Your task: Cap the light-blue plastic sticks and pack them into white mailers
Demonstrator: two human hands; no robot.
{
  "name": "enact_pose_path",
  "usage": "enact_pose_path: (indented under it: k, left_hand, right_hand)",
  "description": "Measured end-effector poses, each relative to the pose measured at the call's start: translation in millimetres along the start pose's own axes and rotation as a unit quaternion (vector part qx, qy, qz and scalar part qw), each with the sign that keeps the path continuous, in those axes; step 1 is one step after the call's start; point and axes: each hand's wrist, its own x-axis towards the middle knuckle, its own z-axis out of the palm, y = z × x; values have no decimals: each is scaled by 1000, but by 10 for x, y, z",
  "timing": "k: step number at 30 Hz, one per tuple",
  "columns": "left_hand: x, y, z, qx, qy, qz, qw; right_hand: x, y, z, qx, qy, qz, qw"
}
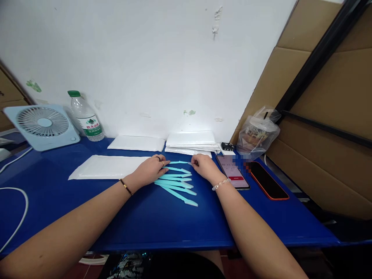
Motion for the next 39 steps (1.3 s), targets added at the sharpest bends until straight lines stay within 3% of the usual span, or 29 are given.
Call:
enact_pose_path:
  k: [8,15,17,22,24,28,31,35,39]
  left_hand:
    - [8,-12,26,-33,-1,25,999]
    - [0,36,-9,-76,-27,34,996]
    - [-21,45,-28,-77,-30,23,996]
    - [-80,128,-118,-66,-68,49,994]
    - [-109,210,-165,-62,-83,62,993]
    - [-219,447,-209,-19,-81,86,993]
    - [-343,645,-192,44,-60,94,993]
    - [-471,841,-169,77,-66,119,988]
    - [-510,913,-166,70,-103,91,988]
  right_hand:
    - [55,55,108,58,20,-18,998]
    - [49,-56,112,67,9,-4,998]
    - [-6,-133,43,80,-32,-7,996]
    - [-284,-390,-114,57,-217,-43,973]
    - [-432,-491,-122,32,-205,-60,976]
    - [-742,-676,-68,-43,-82,-114,989]
    - [-915,-797,-27,-94,-38,-126,987]
    - [-983,-922,-13,-145,-58,-130,979]
    - [-953,-1007,-6,-164,-113,-125,972]
